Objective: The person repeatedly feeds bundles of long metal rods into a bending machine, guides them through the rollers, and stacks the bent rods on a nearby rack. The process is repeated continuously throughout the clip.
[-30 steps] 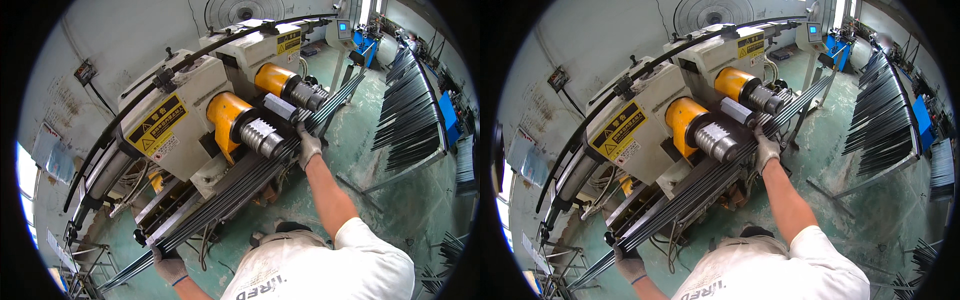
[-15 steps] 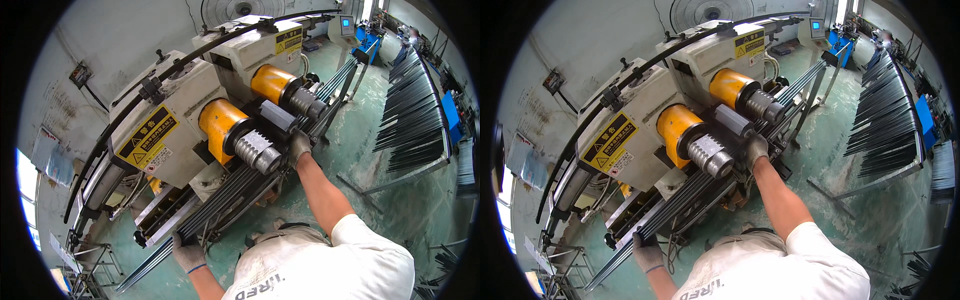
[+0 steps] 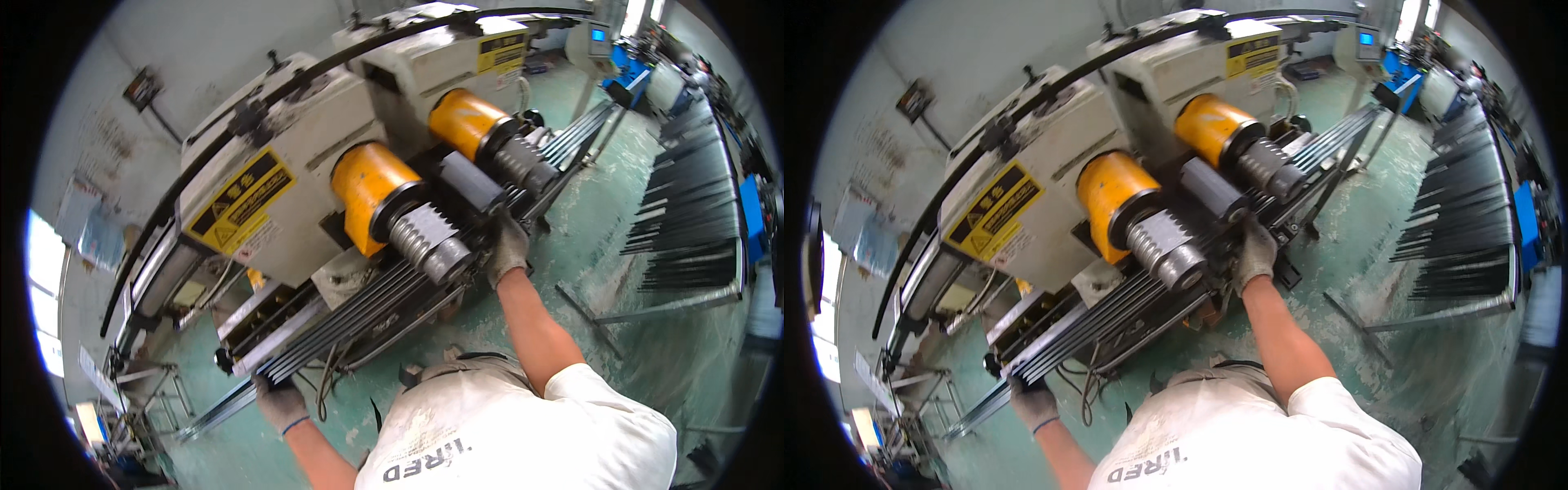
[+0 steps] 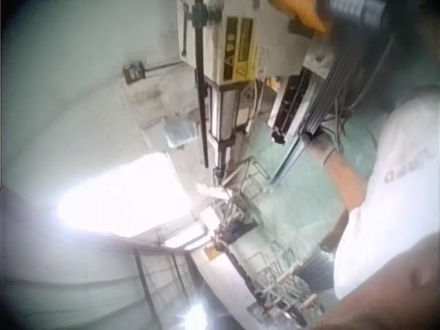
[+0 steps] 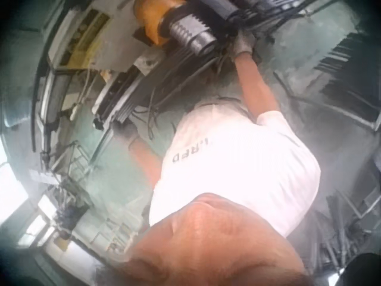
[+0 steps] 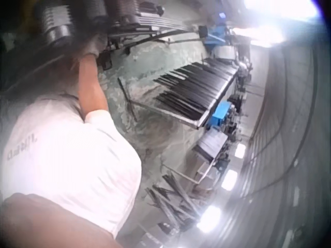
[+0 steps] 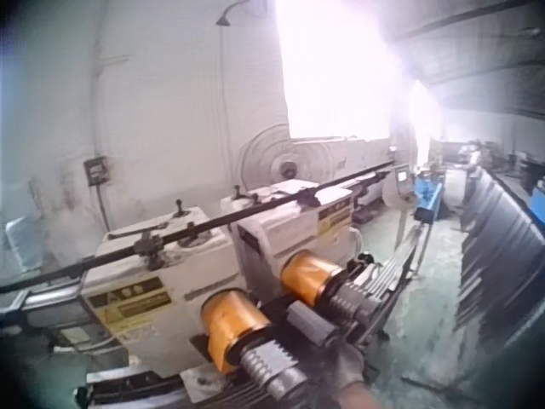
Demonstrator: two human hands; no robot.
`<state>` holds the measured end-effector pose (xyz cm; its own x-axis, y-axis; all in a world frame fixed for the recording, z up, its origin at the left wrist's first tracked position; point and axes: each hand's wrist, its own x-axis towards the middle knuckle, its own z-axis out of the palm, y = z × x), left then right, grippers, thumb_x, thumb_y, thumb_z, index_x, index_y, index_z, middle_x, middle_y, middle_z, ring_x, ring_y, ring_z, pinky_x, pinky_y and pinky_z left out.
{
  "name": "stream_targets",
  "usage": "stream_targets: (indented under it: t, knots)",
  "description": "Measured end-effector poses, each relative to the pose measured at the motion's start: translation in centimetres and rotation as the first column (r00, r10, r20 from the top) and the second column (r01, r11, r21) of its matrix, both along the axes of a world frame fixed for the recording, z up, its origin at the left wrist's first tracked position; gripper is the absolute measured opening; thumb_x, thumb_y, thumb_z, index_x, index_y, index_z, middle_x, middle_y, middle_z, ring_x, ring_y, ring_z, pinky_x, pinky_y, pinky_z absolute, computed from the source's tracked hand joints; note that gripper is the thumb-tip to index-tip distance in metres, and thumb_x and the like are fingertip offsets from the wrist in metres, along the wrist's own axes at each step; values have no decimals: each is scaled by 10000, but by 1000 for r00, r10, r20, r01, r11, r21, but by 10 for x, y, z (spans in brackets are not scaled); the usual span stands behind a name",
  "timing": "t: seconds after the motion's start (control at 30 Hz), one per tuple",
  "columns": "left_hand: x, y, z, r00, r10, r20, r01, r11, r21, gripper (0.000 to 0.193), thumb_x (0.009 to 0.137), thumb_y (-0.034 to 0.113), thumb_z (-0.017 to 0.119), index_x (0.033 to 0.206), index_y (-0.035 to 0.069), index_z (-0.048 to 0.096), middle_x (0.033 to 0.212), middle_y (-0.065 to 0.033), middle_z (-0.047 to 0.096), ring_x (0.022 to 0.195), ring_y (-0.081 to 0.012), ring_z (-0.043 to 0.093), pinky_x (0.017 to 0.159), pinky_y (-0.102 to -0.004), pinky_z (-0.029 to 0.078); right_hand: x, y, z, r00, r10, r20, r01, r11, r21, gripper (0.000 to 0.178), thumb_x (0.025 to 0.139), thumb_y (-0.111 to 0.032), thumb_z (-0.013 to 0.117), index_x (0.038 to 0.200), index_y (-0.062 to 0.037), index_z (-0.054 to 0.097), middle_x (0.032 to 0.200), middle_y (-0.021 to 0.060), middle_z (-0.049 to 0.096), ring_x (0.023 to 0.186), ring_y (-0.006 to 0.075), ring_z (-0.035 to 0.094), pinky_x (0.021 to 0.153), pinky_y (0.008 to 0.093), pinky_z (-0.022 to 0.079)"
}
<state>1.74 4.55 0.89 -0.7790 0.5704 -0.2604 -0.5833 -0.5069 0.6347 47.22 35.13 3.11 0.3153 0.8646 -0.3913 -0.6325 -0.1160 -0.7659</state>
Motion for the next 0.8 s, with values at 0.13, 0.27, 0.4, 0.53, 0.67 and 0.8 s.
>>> stream_targets:
  t: [0.13,0.27,0.4,0.53,0.67,0.8]
  knots:
    - [55,33,-10,991,-114,75,111,993,40,341,1119,262,668,1337,3,710,1335,-154,763,1288,-329,682,1198,-490,501,4,-12,-10,999,-28,38,25,996,90,415,1061,-375,745,1274,-19,762,1166,37,754,1009,172,687,952,358,541]
    - [59,30,-7,980,-141,142,130,988,81,338,1132,278,625,1315,10,721,1331,-143,767,1293,-332,688,1205,-542,498,35,-24,-51,993,-40,113,30,996,86,415,1098,-319,708,1369,-6,714,1259,83,788,1104,234,741,1011,376,557]
    - [13,1,0,997,-21,70,12,991,131,376,1149,316,584,1316,6,715,1339,-152,762,1293,-347,696,1184,-542,524,80,-44,-97,966,-21,257,20,1000,6,511,1091,-344,722,1423,42,679,1338,107,764,1197,243,717,1095,390,518]
    - [25,13,-6,998,-44,39,40,994,106,315,1128,297,652,1262,26,741,1270,-145,781,1233,-322,722,1149,-501,553,106,-63,-122,947,5,322,38,991,-127,551,1096,-341,711,1466,61,641,1416,127,727,1271,246,679,1143,396,478]
    - [72,45,8,996,33,86,-32,999,-9,347,1116,317,673,1271,12,730,1267,-144,780,1233,-318,713,1142,-511,546,110,-69,-124,955,61,291,-16,987,-157,534,1104,-326,698,1473,54,638,1427,124,721,1273,244,672,1135,394,475]
    - [94,53,22,993,-52,109,52,999,5,338,1140,314,628,1297,25,705,1285,-142,762,1241,-346,700,1140,-547,539,97,-70,-132,916,183,357,-132,978,-164,524,1083,-314,724,1462,42,656,1377,91,737,1207,224,680,1081,377,494]
